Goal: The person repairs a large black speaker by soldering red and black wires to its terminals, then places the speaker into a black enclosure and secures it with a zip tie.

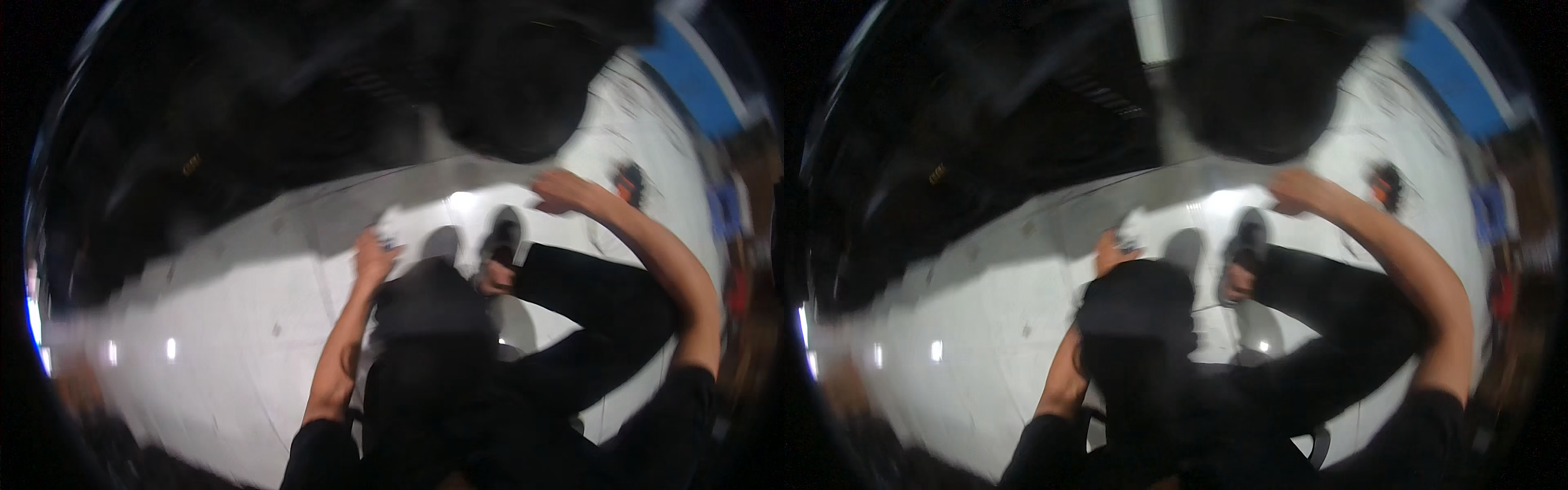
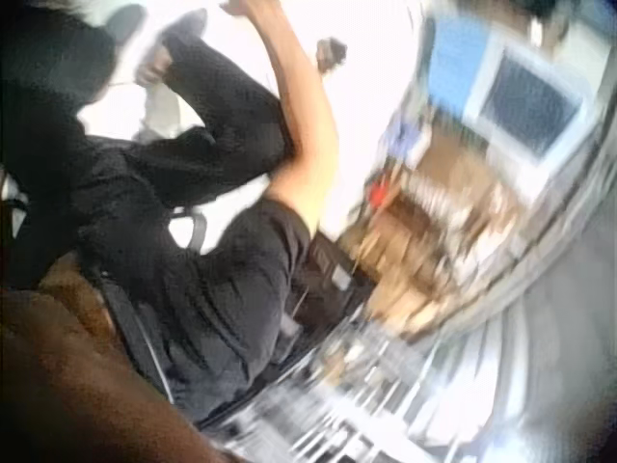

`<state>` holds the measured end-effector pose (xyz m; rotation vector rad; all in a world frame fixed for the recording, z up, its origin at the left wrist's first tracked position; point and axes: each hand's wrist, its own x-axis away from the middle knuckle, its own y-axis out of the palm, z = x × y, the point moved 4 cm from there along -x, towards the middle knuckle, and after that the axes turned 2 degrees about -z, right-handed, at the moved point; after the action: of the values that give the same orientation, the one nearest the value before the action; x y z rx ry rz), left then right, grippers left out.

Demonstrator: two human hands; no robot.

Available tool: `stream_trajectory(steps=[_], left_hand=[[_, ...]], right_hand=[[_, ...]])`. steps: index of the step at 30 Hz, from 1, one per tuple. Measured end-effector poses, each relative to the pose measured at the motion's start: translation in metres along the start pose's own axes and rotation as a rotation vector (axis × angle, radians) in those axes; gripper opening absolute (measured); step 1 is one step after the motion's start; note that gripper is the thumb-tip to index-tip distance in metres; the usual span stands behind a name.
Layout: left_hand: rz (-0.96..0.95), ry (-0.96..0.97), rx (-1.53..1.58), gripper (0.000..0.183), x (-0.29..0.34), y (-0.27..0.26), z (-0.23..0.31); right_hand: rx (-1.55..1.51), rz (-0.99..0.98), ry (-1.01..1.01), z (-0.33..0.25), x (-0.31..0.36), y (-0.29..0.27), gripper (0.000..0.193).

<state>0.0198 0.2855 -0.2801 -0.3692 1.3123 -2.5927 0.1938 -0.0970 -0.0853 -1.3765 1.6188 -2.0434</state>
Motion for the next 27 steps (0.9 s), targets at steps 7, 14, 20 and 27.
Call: stream_trajectory(steps=[7, 14, 20, 27], left_hand=[[-0.19, -0.233, -0.271, 0.082, -0.011, 0.014, 0.002], [-0.185, -0.158, -0.231, 0.07, -0.018, -0.011, -0.004], [-0.114, -0.121, 0.048, 0.06, -0.041, -0.053, -0.033], [-0.065, -0.561, 0.474, 0.051, -0.065, -0.093, -0.065]], right_hand=[[-0.176, 0.058, 0.369, 0.063, 0.072, -0.008, 0.036], [-0.566, 0.065, 0.642, 0.112, 0.132, 0.172, 0.034], [-0.689, 0.326, 1.347, 0.178, 0.203, 0.31, 0.029], [-0.799, 0.644, 1.596, 0.25, 0.22, 0.342, 0.061]])
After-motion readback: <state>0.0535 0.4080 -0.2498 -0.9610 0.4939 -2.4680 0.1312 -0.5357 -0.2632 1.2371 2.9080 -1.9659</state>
